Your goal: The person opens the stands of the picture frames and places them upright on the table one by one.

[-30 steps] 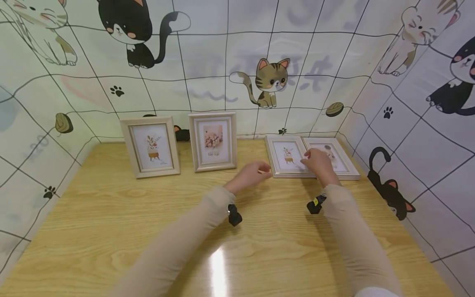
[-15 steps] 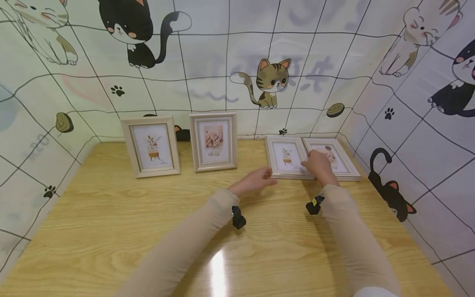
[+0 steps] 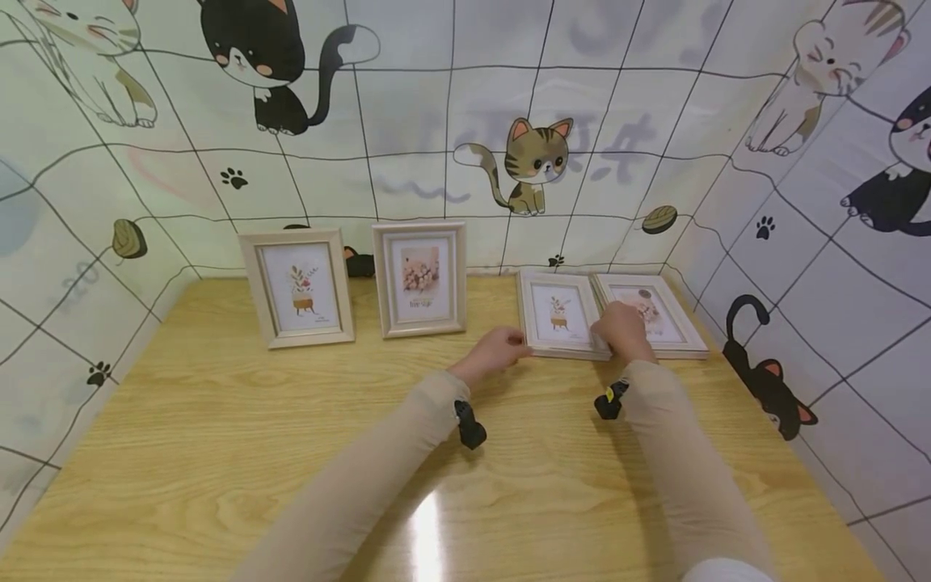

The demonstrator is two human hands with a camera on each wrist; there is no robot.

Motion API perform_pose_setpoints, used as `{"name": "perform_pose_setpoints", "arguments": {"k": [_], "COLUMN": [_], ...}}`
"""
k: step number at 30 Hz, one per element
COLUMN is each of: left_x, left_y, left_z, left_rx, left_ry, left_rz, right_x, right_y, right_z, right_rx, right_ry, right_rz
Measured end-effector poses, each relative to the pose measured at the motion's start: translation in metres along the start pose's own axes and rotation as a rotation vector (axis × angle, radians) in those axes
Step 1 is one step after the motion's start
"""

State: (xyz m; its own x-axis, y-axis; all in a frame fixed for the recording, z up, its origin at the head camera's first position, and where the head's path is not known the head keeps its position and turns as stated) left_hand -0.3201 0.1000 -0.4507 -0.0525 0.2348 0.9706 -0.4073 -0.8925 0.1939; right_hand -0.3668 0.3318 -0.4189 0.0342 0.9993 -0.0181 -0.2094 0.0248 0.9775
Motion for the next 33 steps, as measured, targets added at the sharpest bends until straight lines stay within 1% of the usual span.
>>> {"name": "perform_pose_setpoints", "arguments": {"k": [3, 6, 8, 10, 14, 16, 19, 23, 28, 33], "left_x": [0.0011, 0.0001, -0.0013, -0.0025, -0.0050, -0.0063, -0.0076, -0.0083, -0.0060, -0.0060], "left_y": [0.0036, 0.0054, 0.0054, 0.0047, 0.0018, -0.0001, -0.0019, -0.0020, -0.0004, 0.0004], "left_z": [-0.0002, 0.0002, 0.0002, -0.0002, -0.0016, -0.0027, -0.0046, -0.0055, -0.0027, 0.0006], "left_rx": [0.027, 0.057, 0.064, 0.072, 0.097, 0.120, 0.169, 0.211, 0.207, 0.210], "left_ry": [0.013, 0.039, 0.052, 0.059, 0.077, 0.085, 0.081, 0.082, 0.091, 0.098], "left_rz": [0.037, 0.117, 0.177, 0.195, 0.163, 0.138, 0.075, 0.044, 0.110, 0.177], "right_x": [-0.0013, -0.0018, -0.0017, -0.0016, -0.0016, -0.0019, -0.0025, -0.0027, -0.0027, 0.0010], "right_y": [0.0005, 0.0008, 0.0011, 0.0004, 0.0001, 0.0002, 0.0012, 0.0016, 0.0001, -0.0050], "right_z": [0.0002, 0.0010, 0.0017, 0.0023, 0.0039, 0.0050, 0.0068, 0.0082, 0.0090, 0.0074], "right_rx": [-0.001, 0.000, 0.005, -0.011, -0.019, -0.021, -0.010, -0.020, -0.042, -0.060], "right_ry": [-0.003, 0.000, 0.003, -0.005, -0.021, -0.027, -0.024, -0.011, -0.009, -0.019], "right_rz": [-0.005, -0.003, 0.000, -0.011, -0.042, -0.054, -0.066, -0.121, -0.201, -0.245]}}
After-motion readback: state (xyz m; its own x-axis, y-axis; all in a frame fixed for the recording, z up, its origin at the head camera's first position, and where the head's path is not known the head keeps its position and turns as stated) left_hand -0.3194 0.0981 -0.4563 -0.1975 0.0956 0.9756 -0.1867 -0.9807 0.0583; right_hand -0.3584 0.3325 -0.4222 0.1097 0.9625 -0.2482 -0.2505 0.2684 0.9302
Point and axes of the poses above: each hand's wrist, its own z-axis away from the middle knuckle, its own y-axis out of the back of the hand, x = y × z, the point moved 4 cm from there along -z, towards the middle knuckle, and after that the axes turned 15 degrees about z, right-handed, at the moved point
